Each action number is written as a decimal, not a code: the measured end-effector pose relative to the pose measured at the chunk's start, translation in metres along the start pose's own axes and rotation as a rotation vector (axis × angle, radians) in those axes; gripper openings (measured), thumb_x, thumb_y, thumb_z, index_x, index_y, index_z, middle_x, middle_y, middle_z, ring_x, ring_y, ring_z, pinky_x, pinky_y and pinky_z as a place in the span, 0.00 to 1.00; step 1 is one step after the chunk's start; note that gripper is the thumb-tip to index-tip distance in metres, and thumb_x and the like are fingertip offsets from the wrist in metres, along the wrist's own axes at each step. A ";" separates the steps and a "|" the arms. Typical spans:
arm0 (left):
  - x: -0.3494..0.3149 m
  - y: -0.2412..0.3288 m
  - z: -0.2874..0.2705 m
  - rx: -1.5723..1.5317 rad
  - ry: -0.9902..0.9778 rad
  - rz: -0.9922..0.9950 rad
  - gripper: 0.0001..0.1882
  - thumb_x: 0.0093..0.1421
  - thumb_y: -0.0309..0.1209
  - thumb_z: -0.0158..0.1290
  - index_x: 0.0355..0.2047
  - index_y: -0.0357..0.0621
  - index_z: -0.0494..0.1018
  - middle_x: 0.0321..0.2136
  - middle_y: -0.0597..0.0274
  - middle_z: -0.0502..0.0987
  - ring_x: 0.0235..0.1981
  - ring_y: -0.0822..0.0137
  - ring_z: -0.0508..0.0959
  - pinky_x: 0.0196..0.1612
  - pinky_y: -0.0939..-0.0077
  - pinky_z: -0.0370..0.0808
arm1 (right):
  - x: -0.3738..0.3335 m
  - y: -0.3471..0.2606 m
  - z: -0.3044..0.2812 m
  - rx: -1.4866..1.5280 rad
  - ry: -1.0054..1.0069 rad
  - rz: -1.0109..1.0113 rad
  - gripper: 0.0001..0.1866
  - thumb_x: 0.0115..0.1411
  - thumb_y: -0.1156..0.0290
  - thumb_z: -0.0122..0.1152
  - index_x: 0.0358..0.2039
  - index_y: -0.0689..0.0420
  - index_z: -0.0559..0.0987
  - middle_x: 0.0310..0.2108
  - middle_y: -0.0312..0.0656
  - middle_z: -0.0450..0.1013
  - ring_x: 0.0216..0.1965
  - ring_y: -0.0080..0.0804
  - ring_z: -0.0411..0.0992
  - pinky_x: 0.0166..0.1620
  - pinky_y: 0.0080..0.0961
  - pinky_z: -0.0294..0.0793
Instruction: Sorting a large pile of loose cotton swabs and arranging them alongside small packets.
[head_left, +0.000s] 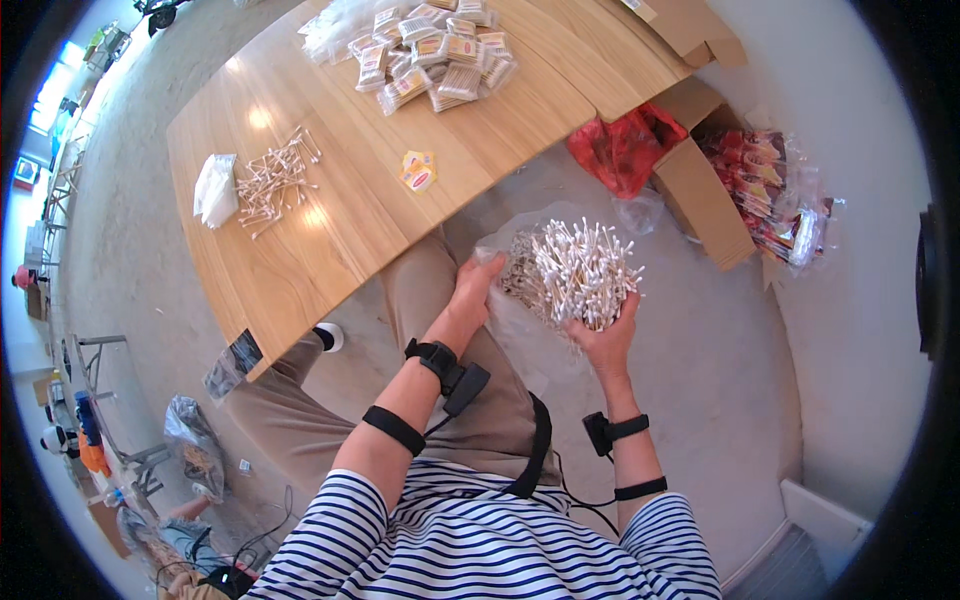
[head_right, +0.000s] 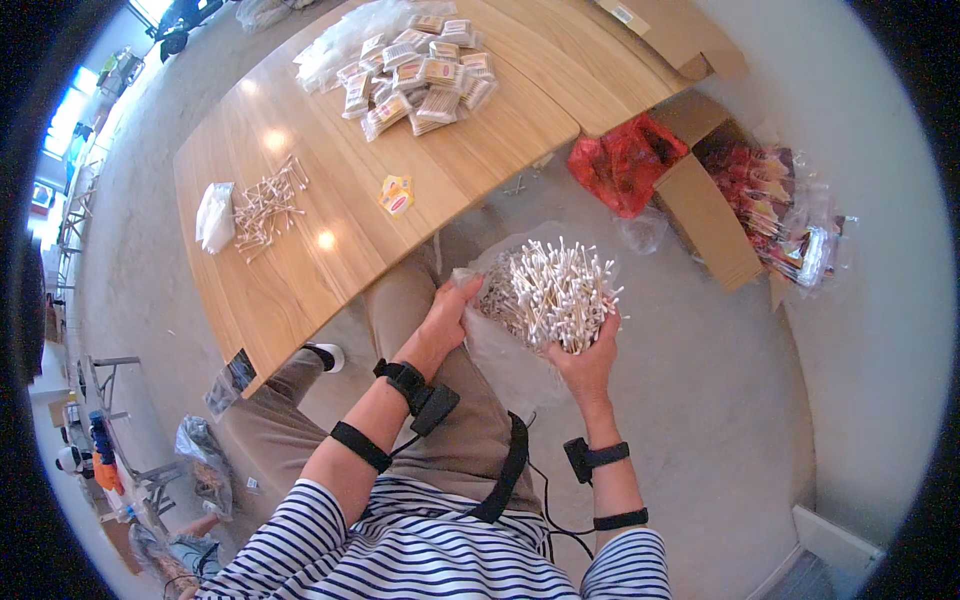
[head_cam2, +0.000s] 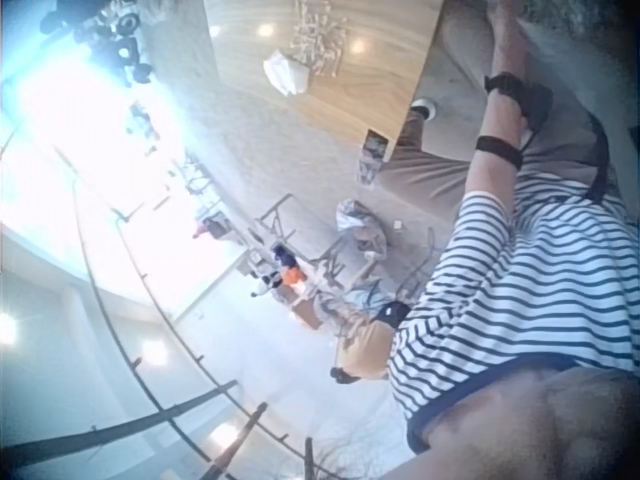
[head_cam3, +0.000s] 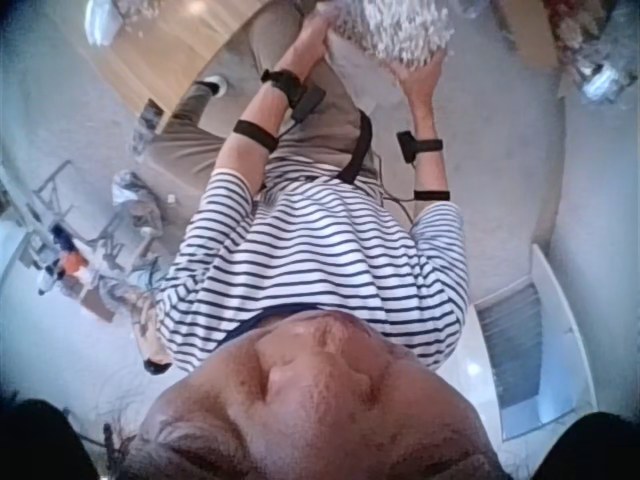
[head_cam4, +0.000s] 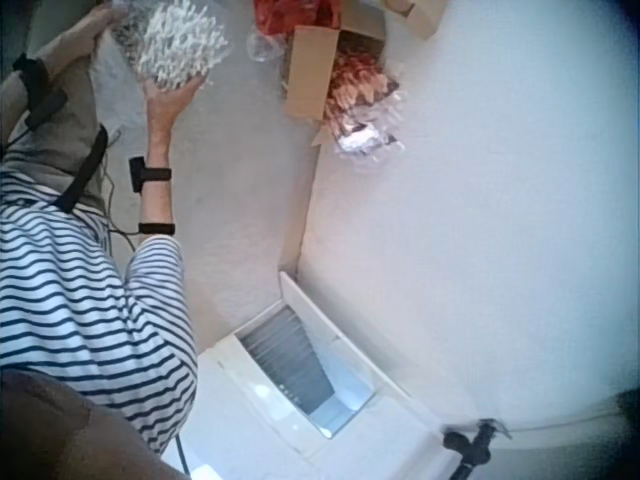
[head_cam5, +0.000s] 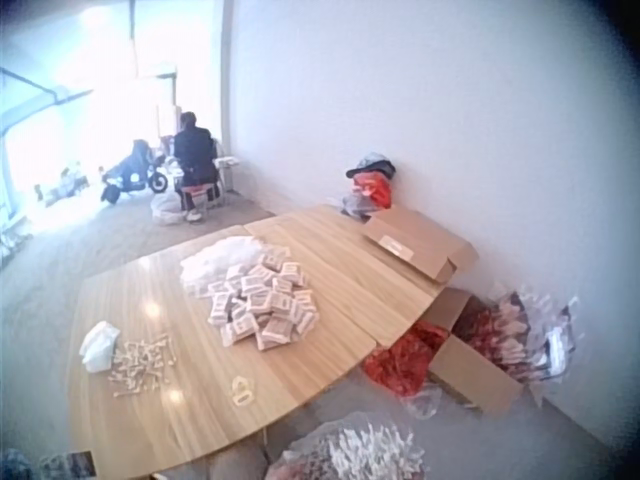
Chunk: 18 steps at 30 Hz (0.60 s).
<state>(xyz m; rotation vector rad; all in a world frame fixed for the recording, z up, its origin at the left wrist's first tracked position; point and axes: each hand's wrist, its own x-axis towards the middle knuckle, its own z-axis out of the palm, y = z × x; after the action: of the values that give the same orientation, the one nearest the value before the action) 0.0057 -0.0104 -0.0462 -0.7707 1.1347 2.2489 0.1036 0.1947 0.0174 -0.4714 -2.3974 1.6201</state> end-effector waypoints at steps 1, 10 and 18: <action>0.003 -0.001 -0.002 0.009 -0.006 -0.005 0.20 0.64 0.29 0.58 0.55 0.39 0.71 0.47 0.57 0.79 0.47 0.60 0.79 0.48 0.60 0.78 | -0.002 -0.001 -0.002 -0.004 -0.002 -0.003 0.50 0.38 0.73 0.75 0.62 0.61 0.60 0.53 0.48 0.71 0.54 0.39 0.72 0.59 0.33 0.70; 0.025 -0.015 -0.014 0.000 -0.110 0.026 0.17 0.65 0.31 0.55 0.53 0.40 0.72 0.47 0.56 0.79 0.46 0.59 0.80 0.49 0.58 0.80 | -0.002 -0.061 -0.017 -0.011 -0.012 -0.069 0.52 0.38 0.73 0.78 0.63 0.61 0.58 0.55 0.46 0.68 0.56 0.36 0.70 0.60 0.32 0.69; 0.022 -0.028 -0.016 -0.010 -0.157 0.152 0.18 0.63 0.32 0.55 0.51 0.38 0.74 0.46 0.58 0.79 0.45 0.64 0.78 0.46 0.62 0.76 | 0.056 -0.153 0.026 0.208 -0.105 -0.208 0.54 0.36 0.75 0.79 0.64 0.60 0.58 0.55 0.44 0.67 0.56 0.34 0.68 0.60 0.32 0.69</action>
<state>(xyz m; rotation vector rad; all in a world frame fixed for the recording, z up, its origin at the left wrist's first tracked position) 0.0125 -0.0055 -0.0845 -0.5155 1.1409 2.3940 0.0204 0.1402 0.1492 -0.0986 -2.2277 1.8098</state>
